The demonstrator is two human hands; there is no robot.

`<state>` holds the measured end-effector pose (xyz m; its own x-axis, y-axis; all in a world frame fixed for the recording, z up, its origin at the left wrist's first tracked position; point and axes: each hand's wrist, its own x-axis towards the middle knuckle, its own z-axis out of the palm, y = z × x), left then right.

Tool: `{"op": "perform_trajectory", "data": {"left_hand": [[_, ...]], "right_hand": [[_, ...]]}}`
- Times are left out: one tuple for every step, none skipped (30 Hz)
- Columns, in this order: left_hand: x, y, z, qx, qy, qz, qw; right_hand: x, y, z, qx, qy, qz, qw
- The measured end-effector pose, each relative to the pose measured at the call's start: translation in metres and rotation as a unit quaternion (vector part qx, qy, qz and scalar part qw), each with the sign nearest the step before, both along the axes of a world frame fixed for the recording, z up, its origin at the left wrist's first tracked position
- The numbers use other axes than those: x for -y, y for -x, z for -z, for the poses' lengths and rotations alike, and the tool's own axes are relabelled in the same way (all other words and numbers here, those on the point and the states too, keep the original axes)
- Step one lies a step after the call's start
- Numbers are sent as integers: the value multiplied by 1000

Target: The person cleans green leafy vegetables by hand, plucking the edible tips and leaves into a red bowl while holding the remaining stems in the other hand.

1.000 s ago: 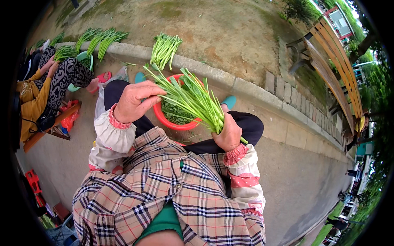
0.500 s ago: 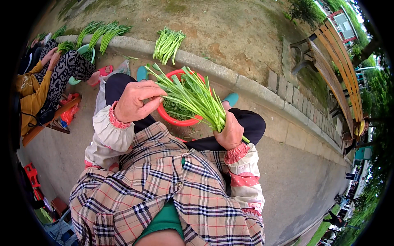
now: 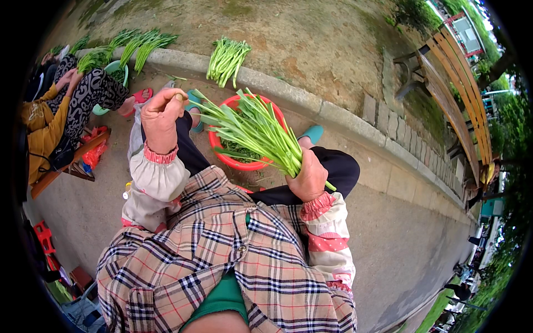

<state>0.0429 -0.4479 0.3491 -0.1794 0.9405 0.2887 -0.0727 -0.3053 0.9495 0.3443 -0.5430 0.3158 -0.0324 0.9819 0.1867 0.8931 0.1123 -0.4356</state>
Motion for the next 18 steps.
{"op": "perform_trajectory", "data": {"left_hand": [[1, 2, 2, 2, 7, 27, 1000], [6, 3, 3, 3, 14, 55, 998], [10, 4, 4, 4, 21, 82, 996], [14, 5, 10, -8, 8, 116, 993], [17, 6, 18, -4, 20, 142, 990], [20, 5, 27, 1, 48, 157, 986], [22, 1, 37, 7, 75, 173, 982], [23, -2, 50, 14, 126, 184, 975], [23, -9, 61, 28, 152, 175, 972], [19, -17, 76, -8, 155, 181, 971], [15, -22, 87, -43, 157, 183, 969], [11, -27, 96, -107, 155, 182, 965], [6, -32, 101, -171, 153, 182, 956], [1, -35, 108, -222, 153, 194, 943], [0, -37, 114, -221, 126, 190, 948], [-1, -40, 116, -220, 99, 186, 953], [-1, -42, 119, -219, 72, 181, 956], [0, -44, 121, -204, 61, 161, 964]], "right_hand": [[2, -2, 2, -11, -4, 9, 1000], [4, -4, 5, -21, -9, 18, 1000], [6, -6, 7, -33, -13, 27, 999], [8, -7, 8, -32, -15, 37, 999], [7, -7, 8, -35, -14, 40, 998], [7, -6, 7, -39, -13, 43, 998], [7, -6, 6, -41, -13, 47, 998], [6, -7, 6, -41, -8, 51, 998], [5, -7, 5, -41, -4, 56, 998], [4, -8, 5, -41, -1, 62, 997], [3, -9, 6, -43, 0, 62, 997], [3, -10, 8, -45, 0, 61, 997], [4, -12, 8, -46, 2, 62, 997], [5, -12, 8, -50, 4, 63, 997], [5, -11, 7, -47, 3, 62, 997], [6, -11, 8, -45, 2, 62, 997], [6, -11, 9, -43, 2, 62, 997], [6, -12, 10, -41, -1, 60, 997]]}}
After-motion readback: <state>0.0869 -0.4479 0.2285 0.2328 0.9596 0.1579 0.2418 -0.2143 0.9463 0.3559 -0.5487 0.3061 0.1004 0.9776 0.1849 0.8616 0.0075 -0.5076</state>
